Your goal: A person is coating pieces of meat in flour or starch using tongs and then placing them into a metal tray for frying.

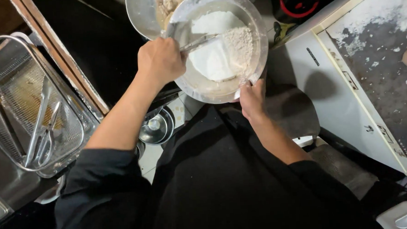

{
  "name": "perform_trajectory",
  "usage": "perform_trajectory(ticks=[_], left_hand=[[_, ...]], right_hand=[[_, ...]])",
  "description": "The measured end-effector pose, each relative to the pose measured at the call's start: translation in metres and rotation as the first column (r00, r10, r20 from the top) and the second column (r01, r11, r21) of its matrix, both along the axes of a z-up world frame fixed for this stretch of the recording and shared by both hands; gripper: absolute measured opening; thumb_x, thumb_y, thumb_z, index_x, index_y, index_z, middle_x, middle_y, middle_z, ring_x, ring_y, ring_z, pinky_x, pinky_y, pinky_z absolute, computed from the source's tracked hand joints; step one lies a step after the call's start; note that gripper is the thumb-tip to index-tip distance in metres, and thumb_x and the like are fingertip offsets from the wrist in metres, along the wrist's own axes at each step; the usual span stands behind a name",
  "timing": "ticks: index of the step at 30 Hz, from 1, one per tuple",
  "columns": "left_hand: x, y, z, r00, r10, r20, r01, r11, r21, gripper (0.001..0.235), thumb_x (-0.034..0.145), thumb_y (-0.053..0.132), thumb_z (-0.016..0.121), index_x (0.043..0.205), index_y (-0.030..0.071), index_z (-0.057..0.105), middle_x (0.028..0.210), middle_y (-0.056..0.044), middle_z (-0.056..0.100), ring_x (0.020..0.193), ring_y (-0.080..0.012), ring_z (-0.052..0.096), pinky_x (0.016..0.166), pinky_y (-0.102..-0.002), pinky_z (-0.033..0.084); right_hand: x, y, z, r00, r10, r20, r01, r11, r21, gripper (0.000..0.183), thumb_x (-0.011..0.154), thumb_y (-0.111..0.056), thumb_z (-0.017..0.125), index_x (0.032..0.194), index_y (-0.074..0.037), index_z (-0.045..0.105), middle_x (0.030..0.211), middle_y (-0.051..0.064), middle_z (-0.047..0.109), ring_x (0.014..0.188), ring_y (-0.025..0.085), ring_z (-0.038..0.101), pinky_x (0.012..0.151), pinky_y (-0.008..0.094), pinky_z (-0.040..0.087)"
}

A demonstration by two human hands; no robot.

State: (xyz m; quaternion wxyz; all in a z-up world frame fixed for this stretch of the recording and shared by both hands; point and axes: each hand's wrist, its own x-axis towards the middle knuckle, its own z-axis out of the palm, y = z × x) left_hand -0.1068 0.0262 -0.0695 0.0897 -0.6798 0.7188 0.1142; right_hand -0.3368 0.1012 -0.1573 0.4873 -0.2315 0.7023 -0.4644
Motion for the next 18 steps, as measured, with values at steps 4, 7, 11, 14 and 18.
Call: perform_trajectory(ticks=[4,7,11,14,18], left_hand=[[0.009,0.002,0.022,1.0,-0.008,-0.026,0.008,1.0,0.003,0.035,0.089,0.043,0.067,0.088,0.011,0.081,0.074,-0.014,0.074,0.073,-0.0396,0.076,0.063,-0.048,0.06],[0.026,0.021,0.051,0.987,-0.075,-0.141,0.054,0.987,-0.148,0.025,0.092,0.037,0.069,0.086,0.015,0.078,0.069,-0.009,0.07,0.066,-0.0398,0.072,0.061,-0.048,0.058],[0.028,0.037,0.033,0.96,-0.278,0.015,0.256,0.86,-0.441,0.013,0.092,0.038,0.066,0.087,0.03,0.075,0.072,0.006,0.07,0.067,-0.0186,0.073,0.06,-0.031,0.056],[0.032,0.032,0.006,0.965,-0.247,0.092,0.258,0.81,-0.526,0.015,0.088,0.043,0.067,0.088,0.031,0.076,0.075,0.005,0.073,0.066,-0.0187,0.074,0.057,-0.035,0.057],[0.041,0.041,0.007,0.963,-0.261,0.07,0.262,0.836,-0.481,0.011,0.088,0.032,0.067,0.088,0.031,0.078,0.07,0.007,0.07,0.061,-0.0179,0.072,0.059,-0.029,0.055]], right_hand=[[0.009,-0.002,0.044,0.998,0.069,0.005,-0.069,0.997,0.017,0.052,0.089,-0.013,0.059,0.134,0.006,0.042,0.129,0.029,0.045,0.105,0.045,0.063,0.051,0.05,0.064],[0.006,-0.002,0.024,0.999,0.047,0.026,-0.048,0.999,0.021,0.053,0.086,-0.011,0.063,0.131,0.01,0.043,0.125,0.031,0.045,0.099,0.047,0.065,0.047,0.054,0.063],[0.023,-0.007,0.077,0.996,-0.001,0.09,0.0,1.0,0.014,0.052,0.086,-0.007,0.059,0.131,0.011,0.041,0.124,0.032,0.042,0.098,0.049,0.063,0.05,0.059,0.062],[0.012,-0.004,0.01,0.993,-0.029,0.115,0.027,0.999,0.018,0.05,0.087,-0.006,0.061,0.128,0.011,0.038,0.126,0.034,0.039,0.103,0.051,0.059,0.051,0.066,0.059],[0.011,-0.008,-0.002,0.987,-0.011,0.157,0.004,0.999,0.041,0.05,0.084,-0.009,0.062,0.128,0.005,0.043,0.119,0.031,0.047,0.093,0.054,0.065,0.048,0.065,0.06]])
